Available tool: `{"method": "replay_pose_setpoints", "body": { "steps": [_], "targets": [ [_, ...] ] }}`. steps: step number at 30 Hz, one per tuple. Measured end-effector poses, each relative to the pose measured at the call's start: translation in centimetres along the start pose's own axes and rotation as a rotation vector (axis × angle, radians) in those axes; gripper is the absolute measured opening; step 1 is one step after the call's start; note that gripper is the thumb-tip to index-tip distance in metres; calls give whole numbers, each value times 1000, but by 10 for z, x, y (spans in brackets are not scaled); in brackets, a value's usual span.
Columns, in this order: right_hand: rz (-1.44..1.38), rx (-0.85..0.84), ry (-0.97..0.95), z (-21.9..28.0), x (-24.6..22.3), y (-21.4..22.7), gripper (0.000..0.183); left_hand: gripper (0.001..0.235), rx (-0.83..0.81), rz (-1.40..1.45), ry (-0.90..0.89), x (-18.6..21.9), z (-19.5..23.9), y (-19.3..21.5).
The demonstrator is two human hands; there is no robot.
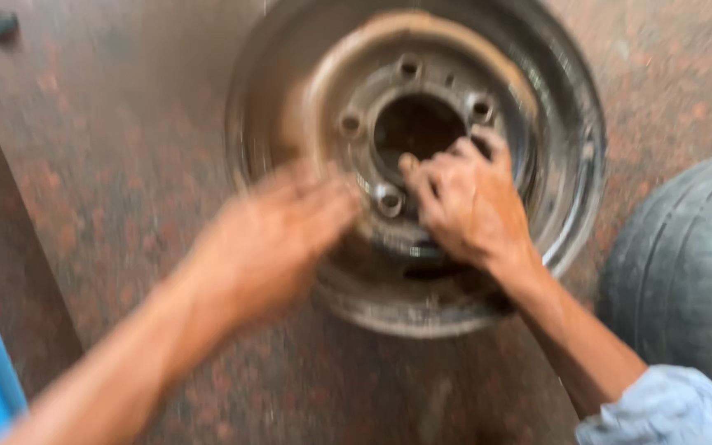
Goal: The person scrubs the inner surface of a metal wheel rim using a small abrasive pad. They repeatedly rub the central hub and surrounding areas with both hands, focusing on removing dirt or residue from the rim's interior.
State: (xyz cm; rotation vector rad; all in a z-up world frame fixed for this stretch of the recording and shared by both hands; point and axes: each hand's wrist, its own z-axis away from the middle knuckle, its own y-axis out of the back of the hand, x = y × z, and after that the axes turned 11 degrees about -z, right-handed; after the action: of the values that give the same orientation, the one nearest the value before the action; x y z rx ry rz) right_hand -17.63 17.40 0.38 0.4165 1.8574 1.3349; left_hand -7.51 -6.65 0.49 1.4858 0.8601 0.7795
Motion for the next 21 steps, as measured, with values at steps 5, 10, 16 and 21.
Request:
{"method": "replay_pose_setpoints", "body": {
  "steps": [5,10,16,21],
  "targets": [
    [106,22,141,5,2,-3,44,70,98,-159,-5,-20,-16,-17],
    [58,22,39,3,3,-5,43,59,77,176,-33,23,9,3],
    [103,29,169,15,3,-8,35,63,19,-29,133,-6,-6,8],
    [75,9,87,7,8,-5,32,54,-311,133,222,-1,-16,23]
  ]
}}
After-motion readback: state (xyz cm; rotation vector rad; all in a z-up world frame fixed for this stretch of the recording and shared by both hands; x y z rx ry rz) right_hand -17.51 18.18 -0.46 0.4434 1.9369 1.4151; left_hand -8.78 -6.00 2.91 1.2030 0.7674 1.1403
